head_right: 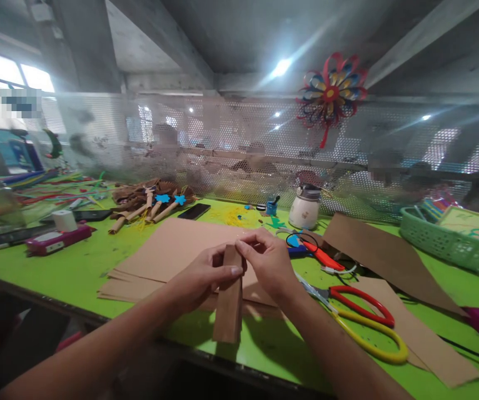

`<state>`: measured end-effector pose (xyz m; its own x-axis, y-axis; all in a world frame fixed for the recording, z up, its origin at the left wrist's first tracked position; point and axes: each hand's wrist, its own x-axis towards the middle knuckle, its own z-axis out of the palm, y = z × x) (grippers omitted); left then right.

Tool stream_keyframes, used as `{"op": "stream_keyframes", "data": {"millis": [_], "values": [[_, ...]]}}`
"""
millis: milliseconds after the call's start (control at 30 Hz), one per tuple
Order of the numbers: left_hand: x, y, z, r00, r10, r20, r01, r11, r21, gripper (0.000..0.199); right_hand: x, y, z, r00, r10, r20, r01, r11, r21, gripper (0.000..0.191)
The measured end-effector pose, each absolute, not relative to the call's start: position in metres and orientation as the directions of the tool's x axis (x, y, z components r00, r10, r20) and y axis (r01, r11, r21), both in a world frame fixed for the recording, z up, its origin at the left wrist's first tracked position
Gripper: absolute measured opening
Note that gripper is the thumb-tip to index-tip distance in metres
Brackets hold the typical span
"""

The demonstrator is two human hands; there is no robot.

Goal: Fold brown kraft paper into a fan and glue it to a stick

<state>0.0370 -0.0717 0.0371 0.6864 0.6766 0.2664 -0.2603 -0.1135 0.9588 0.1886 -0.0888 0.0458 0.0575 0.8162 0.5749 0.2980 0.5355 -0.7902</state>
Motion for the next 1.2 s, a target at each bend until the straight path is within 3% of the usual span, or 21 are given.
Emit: {"op": "stream_keyframes", "data": {"millis": [167,367,533,733,867,1033,1200], "values": [[0.033,-0.069,0.032,0.746,0.631,0.211,-0.342,0.092,0.935,0.038,0.185,-0.087,0.044,0.047,0.862,0.505,0.249,0.480,-0.841,0.020],[0.032,-0.069,0.031,0.787,0.589,0.184,-0.327,0.144,0.934,0.026,0.184,-0.086,0.040,0.052,0.917,0.396,0.136,0.386,-0.912,0.030],[0.031,-0.067,0.030,0.786,0.589,0.189,-0.327,0.138,0.935,0.025,0.188,-0.086,0.041,0.078,0.899,0.432,0.133,0.420,-0.898,0.030],[0.031,-0.063,0.026,0.759,0.622,0.193,-0.321,0.100,0.942,0.022,0.186,-0.087,0.039,0.061,0.869,0.491,0.292,0.455,-0.841,0.031],[0.032,-0.067,0.027,0.742,0.650,0.167,-0.289,0.085,0.953,0.015,0.182,-0.087,0.036,0.004,0.909,0.417,0.224,0.405,-0.886,0.031],[0.031,-0.068,0.027,0.743,0.665,0.075,-0.255,0.177,0.951,0.021,0.182,-0.086,0.039,0.080,0.869,0.489,0.234,0.460,-0.856,0.025],[0.030,-0.067,0.027,0.750,0.661,0.002,-0.219,0.245,0.945,0.026,0.186,-0.083,0.038,0.096,0.892,0.441,0.174,0.421,-0.890,0.026]]}}
